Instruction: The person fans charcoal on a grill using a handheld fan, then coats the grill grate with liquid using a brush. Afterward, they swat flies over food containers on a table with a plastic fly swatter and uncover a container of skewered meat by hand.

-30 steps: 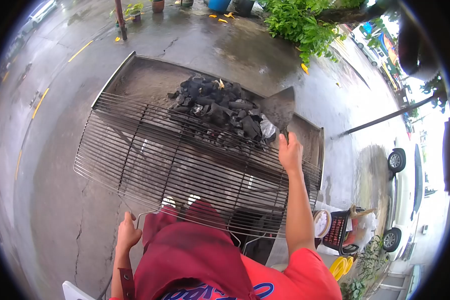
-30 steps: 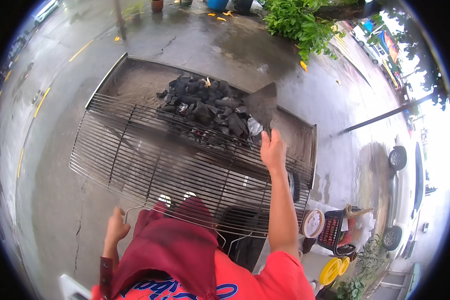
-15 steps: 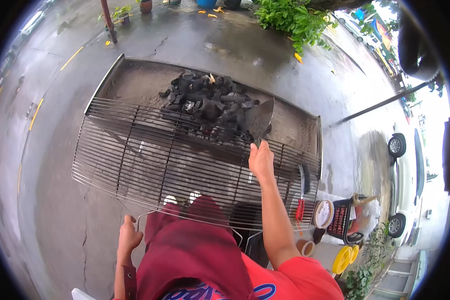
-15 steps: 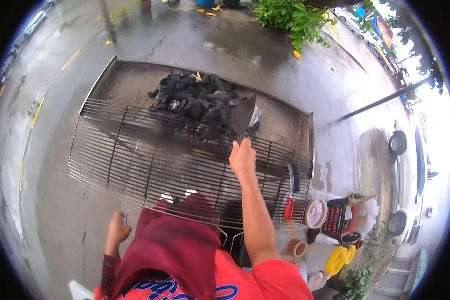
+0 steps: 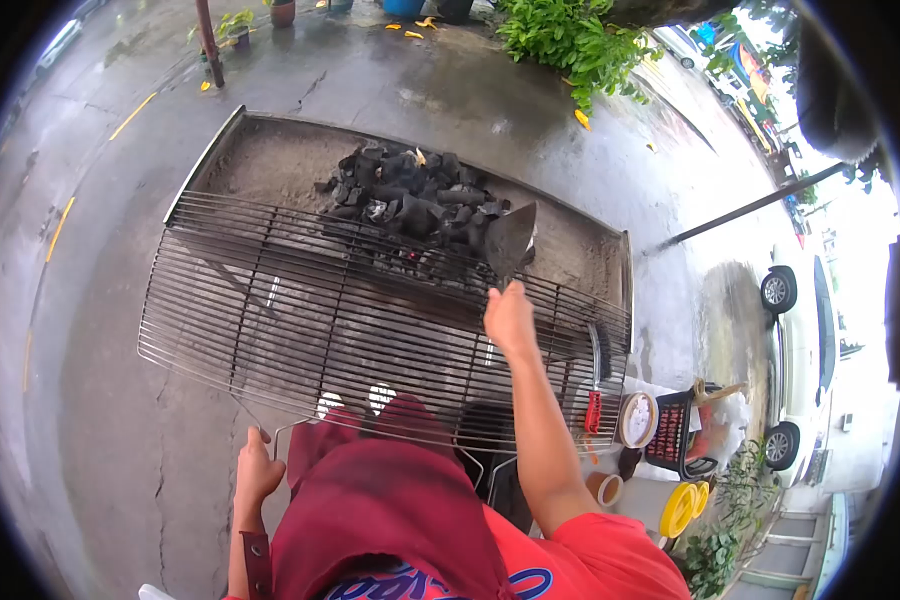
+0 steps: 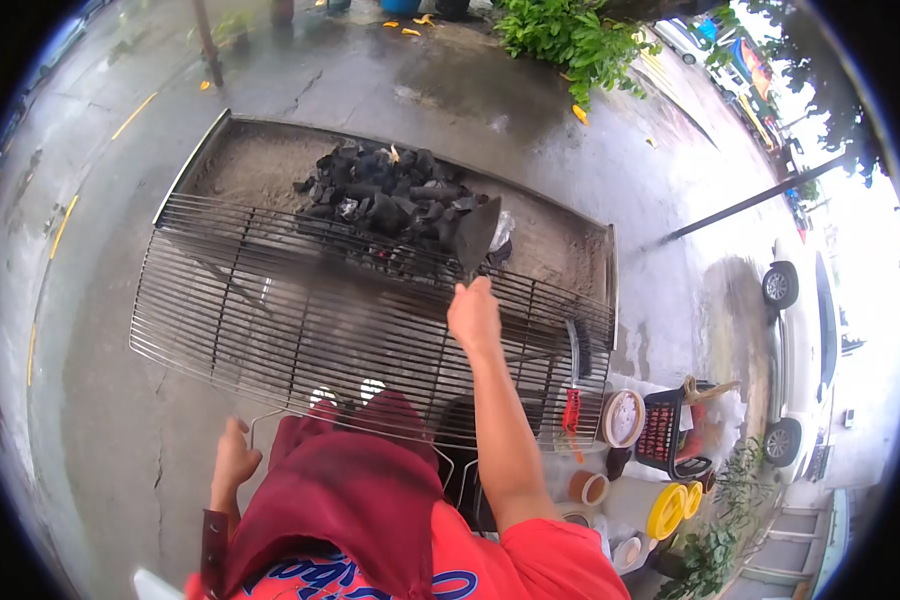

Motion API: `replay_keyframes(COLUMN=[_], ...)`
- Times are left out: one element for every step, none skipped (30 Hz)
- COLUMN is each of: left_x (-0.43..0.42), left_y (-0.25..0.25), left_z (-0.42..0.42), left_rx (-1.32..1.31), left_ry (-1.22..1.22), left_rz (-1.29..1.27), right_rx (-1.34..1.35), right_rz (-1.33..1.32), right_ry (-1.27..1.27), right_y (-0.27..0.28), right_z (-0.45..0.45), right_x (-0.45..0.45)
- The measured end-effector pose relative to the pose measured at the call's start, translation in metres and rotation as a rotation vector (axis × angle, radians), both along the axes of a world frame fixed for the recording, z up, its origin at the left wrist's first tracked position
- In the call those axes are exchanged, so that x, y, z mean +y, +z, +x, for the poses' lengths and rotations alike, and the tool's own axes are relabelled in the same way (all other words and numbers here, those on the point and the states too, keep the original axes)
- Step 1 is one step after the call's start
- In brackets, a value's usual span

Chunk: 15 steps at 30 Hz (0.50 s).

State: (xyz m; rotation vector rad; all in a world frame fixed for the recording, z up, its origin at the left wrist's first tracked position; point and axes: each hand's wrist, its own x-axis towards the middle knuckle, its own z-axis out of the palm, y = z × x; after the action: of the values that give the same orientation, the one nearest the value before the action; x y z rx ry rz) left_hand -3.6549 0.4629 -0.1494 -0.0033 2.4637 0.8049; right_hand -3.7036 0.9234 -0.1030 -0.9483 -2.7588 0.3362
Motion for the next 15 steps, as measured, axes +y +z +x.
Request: replay_keyframes(left_x=[0.003, 0.002, -0.004, -0.002, 0.0, -0.002, -0.002, -0.002, -0.001, -0.002, -0.002, -0.002, -0.002, -0.001, -0.001], left_y=[0.002, -0.001, -0.003, -0.006, -0.008, -0.007, -0.007, -0.007, -0.005, -0.004, -0.004, -0.004, -0.003, -0.003, -0.003], left_z=[0.0, 0.004, 0.008, 0.003, -0.002, 0.001, 0.003, 0.003, 0.002, 0.002, 0.002, 0.002, 0.002, 0.001, 0.0], left_rx=[-0.016, 0.007, 0.021, 0.06, 0.064, 0.049, 0.035, 0.028, 0.019, 0.01, 0.012, 0.014, 0.017, 0.009, 0.0], left_ry=[0.015, 0.025, 0.003, -0.004, 0.011, 0.015, 0.021, 0.02, 0.016, 0.01, 0.008, 0.006, 0.004, 0.006, 0.007], left_rz=[-0.003, 0.002, -0.002, 0.01, 0.018, 0.019, 0.021, 0.016, 0.009, 0.0, 0.0, 0.0, 0.001, 0.0, -0.002], right_rx=[-0.055, -0.119, -0.14, -0.076, -0.01, 0.037, 0.047, 0.028, 0.01, 0.01, 0.011, 0.012, 0.113, 0.215, 0.315], right_rz=[-0.132, -0.27, -0.482, -0.736, -0.985, -1.215, -1.31, -1.252, -1.197, -1.066, -0.937, -0.809, -0.749, -0.687, -0.624], right_ry=[-0.029, -0.056, -0.044, -0.164, -0.273, -0.389, -0.363, -0.353, -0.347, -0.297, -0.249, -0.202, -0.182, -0.16, -0.139], right_y=[0.01, 0.017, 0.025, 0.033, 0.042, 0.048, 0.049, 0.048, 0.047, 0.051, 0.058, 0.066, 0.082, 0.104, 0.119], right_z=[-0.005, -0.008, -0.007, -0.003, -0.004, 0.0, 0.005, 0.009, 0.013, 0.012, 0.01, 0.008, 0.006, 0.002, 0.0], right_x=[0.001, 0.0, 0.004, 0.007, 0.012, 0.02, 0.024, 0.023, 0.022, 0.018, 0.014, 0.01, 0.004, -0.003, -0.008])
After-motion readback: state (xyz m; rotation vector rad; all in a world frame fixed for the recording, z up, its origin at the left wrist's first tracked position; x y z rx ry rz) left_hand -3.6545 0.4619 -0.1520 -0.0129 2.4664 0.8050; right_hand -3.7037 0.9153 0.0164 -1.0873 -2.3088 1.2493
